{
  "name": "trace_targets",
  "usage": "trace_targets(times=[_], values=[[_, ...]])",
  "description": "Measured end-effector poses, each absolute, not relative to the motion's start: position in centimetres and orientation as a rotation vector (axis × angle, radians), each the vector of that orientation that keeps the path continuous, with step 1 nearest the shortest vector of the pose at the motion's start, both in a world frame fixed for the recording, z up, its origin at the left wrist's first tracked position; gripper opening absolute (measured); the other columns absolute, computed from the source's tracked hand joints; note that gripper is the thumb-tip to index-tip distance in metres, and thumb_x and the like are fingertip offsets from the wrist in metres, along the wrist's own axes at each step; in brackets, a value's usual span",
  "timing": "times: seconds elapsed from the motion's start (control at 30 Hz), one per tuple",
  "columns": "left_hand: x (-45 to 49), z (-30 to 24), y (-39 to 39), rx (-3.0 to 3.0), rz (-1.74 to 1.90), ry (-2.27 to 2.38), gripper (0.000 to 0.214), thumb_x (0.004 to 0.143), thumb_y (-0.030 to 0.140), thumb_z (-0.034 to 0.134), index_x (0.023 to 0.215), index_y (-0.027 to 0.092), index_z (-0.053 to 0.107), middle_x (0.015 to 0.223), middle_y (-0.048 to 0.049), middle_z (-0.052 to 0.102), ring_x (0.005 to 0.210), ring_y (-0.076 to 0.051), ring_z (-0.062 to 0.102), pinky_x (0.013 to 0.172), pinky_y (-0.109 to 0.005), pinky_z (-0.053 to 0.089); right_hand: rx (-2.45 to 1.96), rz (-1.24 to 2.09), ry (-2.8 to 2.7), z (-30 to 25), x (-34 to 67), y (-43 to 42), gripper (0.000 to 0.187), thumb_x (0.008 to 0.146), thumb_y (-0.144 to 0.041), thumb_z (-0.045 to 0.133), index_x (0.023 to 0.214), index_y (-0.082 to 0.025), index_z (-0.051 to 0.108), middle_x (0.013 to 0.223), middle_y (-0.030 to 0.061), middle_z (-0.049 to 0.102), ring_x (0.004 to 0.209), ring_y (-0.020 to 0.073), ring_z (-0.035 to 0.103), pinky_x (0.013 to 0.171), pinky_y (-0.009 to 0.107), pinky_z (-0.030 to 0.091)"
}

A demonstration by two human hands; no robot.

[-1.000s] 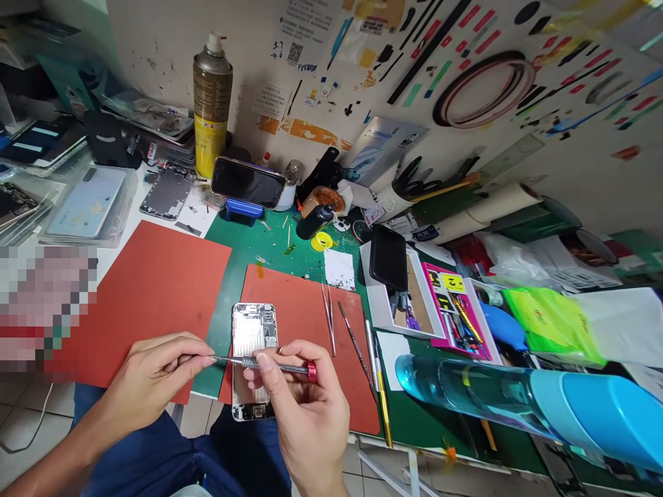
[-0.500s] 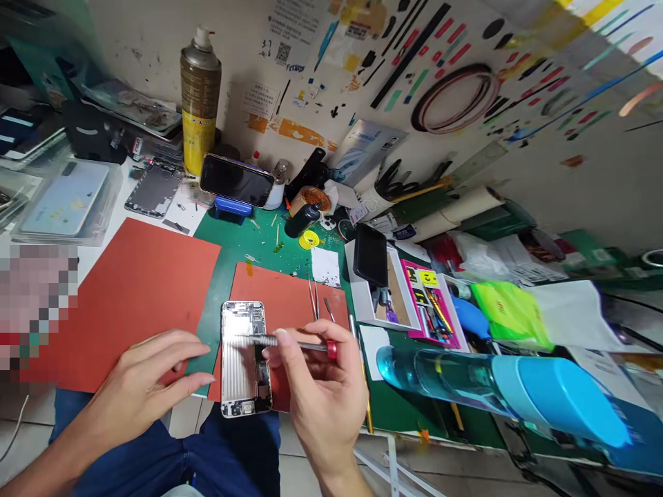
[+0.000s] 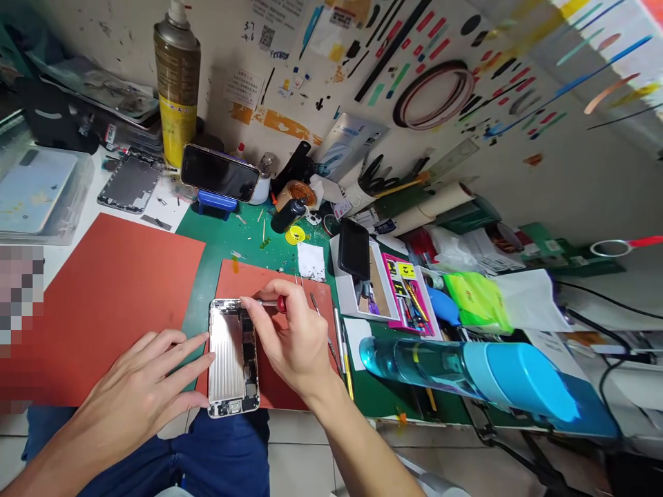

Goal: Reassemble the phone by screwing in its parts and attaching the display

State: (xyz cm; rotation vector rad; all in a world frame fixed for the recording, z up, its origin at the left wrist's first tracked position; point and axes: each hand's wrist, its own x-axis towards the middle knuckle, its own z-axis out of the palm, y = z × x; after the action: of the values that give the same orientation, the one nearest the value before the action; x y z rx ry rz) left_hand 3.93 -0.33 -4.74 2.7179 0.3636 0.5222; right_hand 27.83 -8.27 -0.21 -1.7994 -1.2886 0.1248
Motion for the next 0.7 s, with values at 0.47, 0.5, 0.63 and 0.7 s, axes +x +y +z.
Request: trace_targets(times=[0.47,0.5,0.63,0.7], values=[[4.06,-4.70,-0.58,2.733,0.487,0.395,0.045,0.105,0.051,0.068,0.138,0.021,0.064,0.140,-0.0065,0.070,0.110,-0.029,0.057,0.094,-0.044,0.039,-1.778,0.093,-1.380,-0.22,27.79,-7.81,0.019,0.100,-0.033,0.078,0.108,-0.025,0.062,0.089,-0.0013,0.078,0.074,0.0152,0.079,0.068,0.026,0.069],[4.06,-4.69,-0.57,2.729,0.492,0.395,0.044,0.105,0.051,0.066,0.138,0.021,0.064,0.140,-0.0061,0.070,0.110,-0.029,0.057,0.094,-0.044,0.039,-1.782,0.084,-1.401,-0.21,27.83,-7.78,0.019,0.101,-0.034,0.077,0.109,-0.025,0.062,0.089,-0.0011,0.078,0.074,0.0151,0.079,0.066,0.026,0.069],[4.07,-4.67,-0.55,2.707,0.495,0.397,0.045,0.104,0.050,0.068,0.139,0.021,0.065,0.140,-0.0053,0.070,0.111,-0.029,0.056,0.095,-0.044,0.039,-1.780,0.030,-1.499,-0.09,27.96,-7.59,0.017,0.103,-0.028,0.075,0.110,-0.025,0.060,0.088,-0.0018,0.078,0.071,0.0128,0.077,0.061,0.022,0.066],[4.07,-4.66,-0.56,2.701,0.488,0.398,0.047,0.103,0.049,0.071,0.140,0.021,0.065,0.141,-0.0052,0.069,0.112,-0.029,0.056,0.095,-0.044,0.039,-1.758,0.005,-1.552,0.12,28.02,-7.43,0.017,0.103,-0.024,0.074,0.111,-0.026,0.059,0.089,-0.0022,0.078,0.070,0.0123,0.077,0.060,0.021,0.065]])
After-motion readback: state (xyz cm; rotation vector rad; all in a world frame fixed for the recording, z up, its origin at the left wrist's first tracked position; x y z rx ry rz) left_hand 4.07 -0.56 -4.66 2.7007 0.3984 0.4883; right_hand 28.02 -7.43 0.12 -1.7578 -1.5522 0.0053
